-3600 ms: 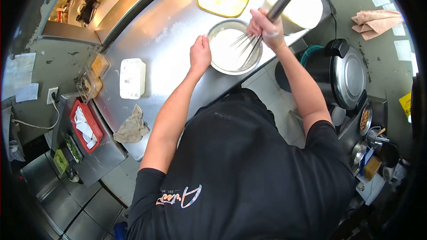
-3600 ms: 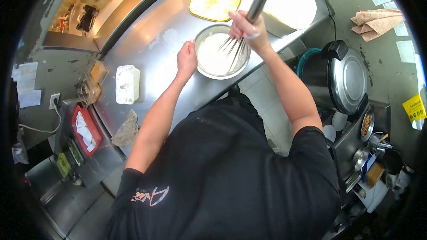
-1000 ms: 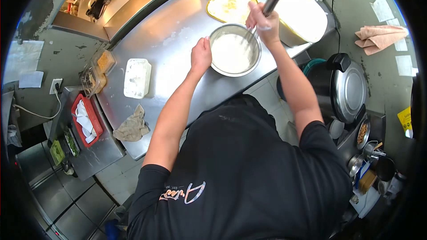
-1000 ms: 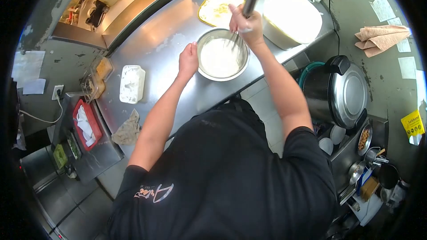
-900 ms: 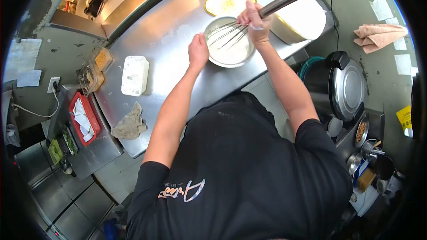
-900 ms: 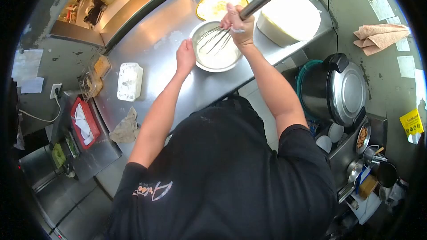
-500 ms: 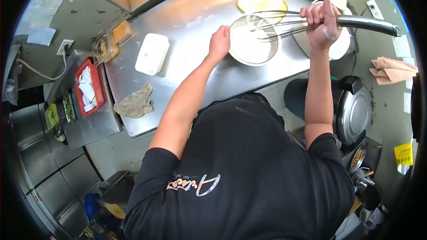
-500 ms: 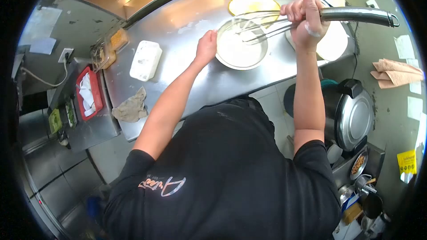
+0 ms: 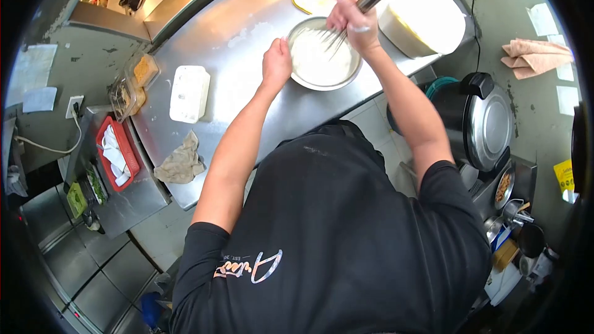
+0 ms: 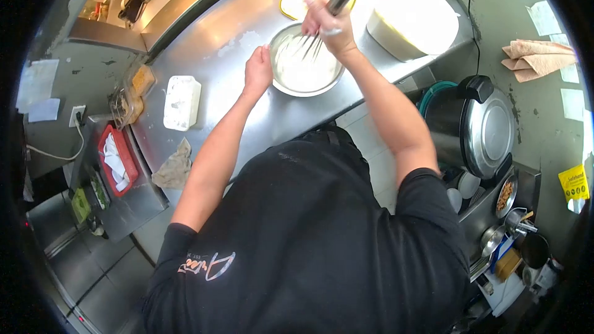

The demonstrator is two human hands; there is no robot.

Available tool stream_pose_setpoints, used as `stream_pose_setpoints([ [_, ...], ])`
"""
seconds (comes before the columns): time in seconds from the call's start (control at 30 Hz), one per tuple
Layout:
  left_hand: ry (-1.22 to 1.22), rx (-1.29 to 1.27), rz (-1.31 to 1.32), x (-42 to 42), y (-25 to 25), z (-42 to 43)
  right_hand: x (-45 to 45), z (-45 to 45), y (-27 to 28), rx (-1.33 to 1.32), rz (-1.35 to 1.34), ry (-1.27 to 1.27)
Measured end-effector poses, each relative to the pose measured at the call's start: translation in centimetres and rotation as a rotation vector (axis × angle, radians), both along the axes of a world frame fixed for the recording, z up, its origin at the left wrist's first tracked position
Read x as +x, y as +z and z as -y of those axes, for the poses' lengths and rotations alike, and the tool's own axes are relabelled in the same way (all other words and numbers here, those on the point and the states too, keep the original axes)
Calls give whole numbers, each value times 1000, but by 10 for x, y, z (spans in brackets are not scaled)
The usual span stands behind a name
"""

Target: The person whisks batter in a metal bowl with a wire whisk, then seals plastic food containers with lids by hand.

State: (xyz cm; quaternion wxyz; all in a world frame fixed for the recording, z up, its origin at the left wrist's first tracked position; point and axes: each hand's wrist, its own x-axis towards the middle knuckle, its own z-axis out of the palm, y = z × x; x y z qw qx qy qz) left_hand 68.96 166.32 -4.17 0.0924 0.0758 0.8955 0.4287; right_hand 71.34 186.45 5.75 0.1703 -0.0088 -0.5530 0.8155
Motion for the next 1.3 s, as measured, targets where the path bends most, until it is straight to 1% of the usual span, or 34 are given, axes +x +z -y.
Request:
stream_pose_setpoints([
  [0.07, -4, 4, -3, -7, 4, 0, 11, -10, 17, 112, 145, 237],
  [0.1, -16, 4, 0, -8, 4, -2, 6, -15, 18, 293, 129, 54],
  [0.13, -29, 2, 13, -3, 3, -2, -1, -19, 15, 198, 56, -72],
  [0.2, 6, 44, -101, 0, -14, 2, 3, -4, 1, 133, -13, -223],
  [0.23, 8, 77, -161, -2, -16, -2, 11, 0, 0, 80, 48, -94],
  [0.27, -17, 86, -157, -3, -16, -4, 17, -9, 6, 157, 44, 156],
  [0.3, -47, 95, -152, -1, -13, -1, 12, -14, 9, 0, 248, 297],
  [0.33, -41, 71, -2, 0, -8, -9, 2, -17, 17, 235, 153, 6],
  [0.37, -31, 30, -5, 3, 4, -12, -6, -13, 10, 152, 68, -120],
  [0.4, -35, 27, -3, 2, 4, -16, -1, -5, 10, 90, -32, -77],
  [0.47, -29, -4, 4, 2, 6, -12, 13, -6, 16, -19, 157, 311],
  [0.57, -52, 20, -30, -2, -2, -11, 3, -20, 20, 303, 162, -37],
  [0.6, -50, 28, -25, 1, -4, -13, -1, -18, 13, 114, 22, -168],
  [0.63, -29, 69, -26, 1, -6, -13, 2, -15, 5, -12, 17, -77],
  [0.67, -37, 49, -13, 5, -7, -10, 8, -11, -3, -147, 16, 7],
  [0.77, -50, 31, -42, -1, 2, -9, 8, -32, 14, 249, 181, 18],
  [0.8, -63, 39, -63, -1, -5, -12, 2, -34, 21, 259, 149, -95],
  [0.87, -49, 50, -52, 4, -12, -13, -8, -21, 3, -66, -2, -135],
  [0.9, -31, 52, -30, 5, -10, -14, -1, -16, -1, -89, 32, -15],
  [1.0, -48, 55, -37, 6, -8, -13, 14, -24, 24, 280, 233, 29],
  [1.03, -50, 45, -41, 6, -5, -16, 9, -29, 23, 304, 145, -110],
  [1.07, -50, 34, -38, 9, -3, -18, 1, -31, 7, 64, 50, -190],
  [1.13, -54, 27, -29, 11, -1, -16, 14, -20, 4, -5, -1, -2],
  [1.2, -71, 4, -45, 6, -2, -16, 23, -16, 15, 45, 93, 133],
  [1.23, -93, -73, 40, 5, 13, -17, 28, -16, 19, 69, 140, 196],
  [1.3, -108, -41, -89, 1, 12, -14, 36, -21, 20, 119, 116, 148],
])
